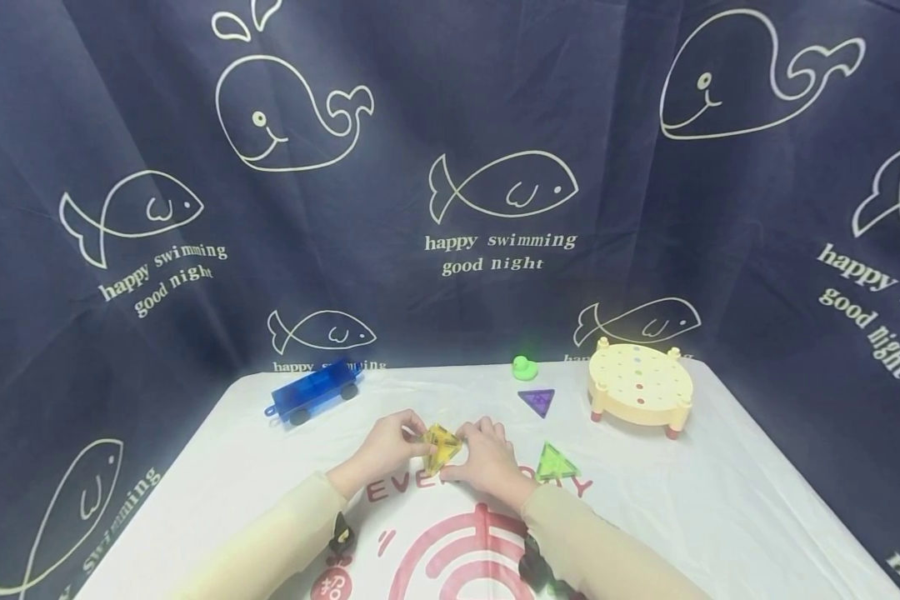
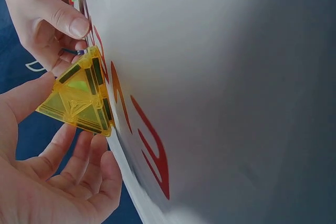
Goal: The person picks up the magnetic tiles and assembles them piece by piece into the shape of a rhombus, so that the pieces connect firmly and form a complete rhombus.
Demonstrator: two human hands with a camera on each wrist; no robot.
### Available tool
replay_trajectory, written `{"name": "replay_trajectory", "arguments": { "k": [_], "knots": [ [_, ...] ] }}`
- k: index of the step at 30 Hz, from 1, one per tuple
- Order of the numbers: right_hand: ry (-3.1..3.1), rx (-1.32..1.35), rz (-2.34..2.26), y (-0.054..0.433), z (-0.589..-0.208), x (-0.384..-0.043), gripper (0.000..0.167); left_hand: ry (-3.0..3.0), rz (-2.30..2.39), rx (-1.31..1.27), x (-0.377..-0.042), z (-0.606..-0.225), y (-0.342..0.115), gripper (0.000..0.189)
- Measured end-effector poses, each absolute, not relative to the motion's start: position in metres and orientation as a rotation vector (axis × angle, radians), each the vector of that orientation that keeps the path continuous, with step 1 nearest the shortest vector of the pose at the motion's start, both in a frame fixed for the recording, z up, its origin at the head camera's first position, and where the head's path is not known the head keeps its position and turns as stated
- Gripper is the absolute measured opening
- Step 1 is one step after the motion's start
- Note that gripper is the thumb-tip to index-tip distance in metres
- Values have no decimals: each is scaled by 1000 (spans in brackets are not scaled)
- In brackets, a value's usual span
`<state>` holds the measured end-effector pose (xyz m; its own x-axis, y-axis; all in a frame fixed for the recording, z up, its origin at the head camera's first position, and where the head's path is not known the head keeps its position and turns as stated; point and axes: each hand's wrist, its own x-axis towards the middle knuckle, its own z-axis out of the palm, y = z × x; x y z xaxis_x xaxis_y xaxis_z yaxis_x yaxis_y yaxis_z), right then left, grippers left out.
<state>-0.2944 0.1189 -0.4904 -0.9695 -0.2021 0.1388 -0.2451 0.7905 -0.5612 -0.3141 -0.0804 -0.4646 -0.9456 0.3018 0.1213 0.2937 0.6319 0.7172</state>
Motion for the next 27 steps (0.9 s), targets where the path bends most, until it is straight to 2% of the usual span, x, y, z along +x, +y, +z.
{"name": "replay_trajectory", "arguments": {
  "k": [6,11,14,23,27],
  "knots": [
    [-2903,366,922,119,-489,-294,65,2838,1225,549,-315,-466,-81,35],
    [-2907,375,919,119,-489,-294,64,2770,1165,672,-318,-469,-83,58],
    [-2905,385,913,120,-489,-294,64,2726,1120,756,-321,-471,-84,65],
    [-2895,417,922,122,-488,-294,64,2744,1051,868,-322,-472,-83,44],
    [-2891,427,908,122,-490,-295,62,2791,1010,899,-320,-469,-84,40]
  ]
}}
